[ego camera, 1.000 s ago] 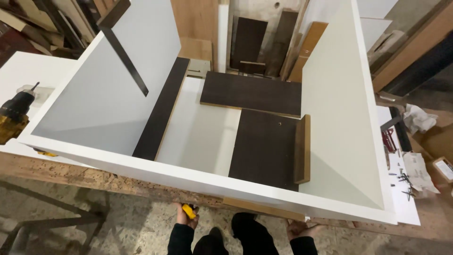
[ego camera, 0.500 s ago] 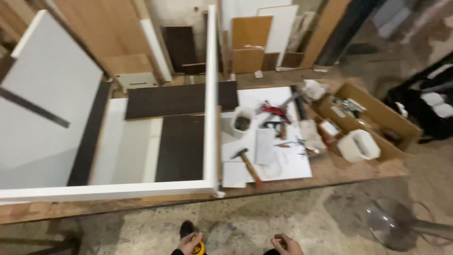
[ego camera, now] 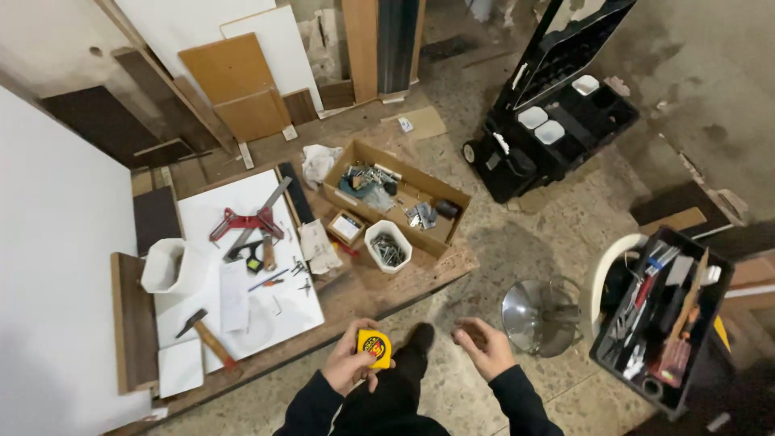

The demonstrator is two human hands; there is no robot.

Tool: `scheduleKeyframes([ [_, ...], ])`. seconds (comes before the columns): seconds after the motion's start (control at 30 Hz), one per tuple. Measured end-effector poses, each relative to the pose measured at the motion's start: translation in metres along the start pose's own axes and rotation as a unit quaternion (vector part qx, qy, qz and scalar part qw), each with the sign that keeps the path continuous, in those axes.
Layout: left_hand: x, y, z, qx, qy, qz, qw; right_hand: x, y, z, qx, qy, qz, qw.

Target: The recorder uses a measuring tape and square ruler to mark furniture panels for assembly.

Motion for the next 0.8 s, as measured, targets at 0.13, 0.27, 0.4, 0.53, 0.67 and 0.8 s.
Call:
scheduleKeyframes([
  [0.13, 0.008, -0.015, 0.094, -0.006, -0.043, -0.007, 0.999, 0.088, 0.080, 0.045, 0.044, -0.012, -0.136, 0.990],
  [0.27, -0.022, -0.037, 0.191, -0.001, -0.107, 0.004, 0.994, 0.122, 0.164, 0.133, 0.078, 0.000, -0.135, 0.988],
  [0.4, -0.072, -0.093, 0.228, -0.045, -0.190, 0.024, 0.980, 0.167, 0.193, 0.210, 0.176, 0.038, -0.104, 0.978],
  [0.53, -0.117, -0.126, 0.252, -0.138, -0.276, 0.034, 0.951, 0.202, 0.171, 0.292, 0.342, 0.071, -0.130, 0.928],
  [0.67, -0.140, -0.140, 0.276, -0.244, -0.351, 0.033, 0.904, 0.244, 0.141, 0.338, 0.470, 0.141, -0.235, 0.839],
  [0.8, -0.117, -0.153, 0.313, -0.344, -0.463, -0.008, 0.817, 0.317, 0.105, 0.277, 0.658, 0.263, -0.275, 0.650],
])
Point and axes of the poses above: each hand's wrist, its own z-axis towards the middle knuckle, its own y-axis out of the back of the hand, x = y × z, the point moved 9 cm from there along z, towards the middle knuckle, and after that the axes turned 11 degrees about x, right-handed, at the moved point
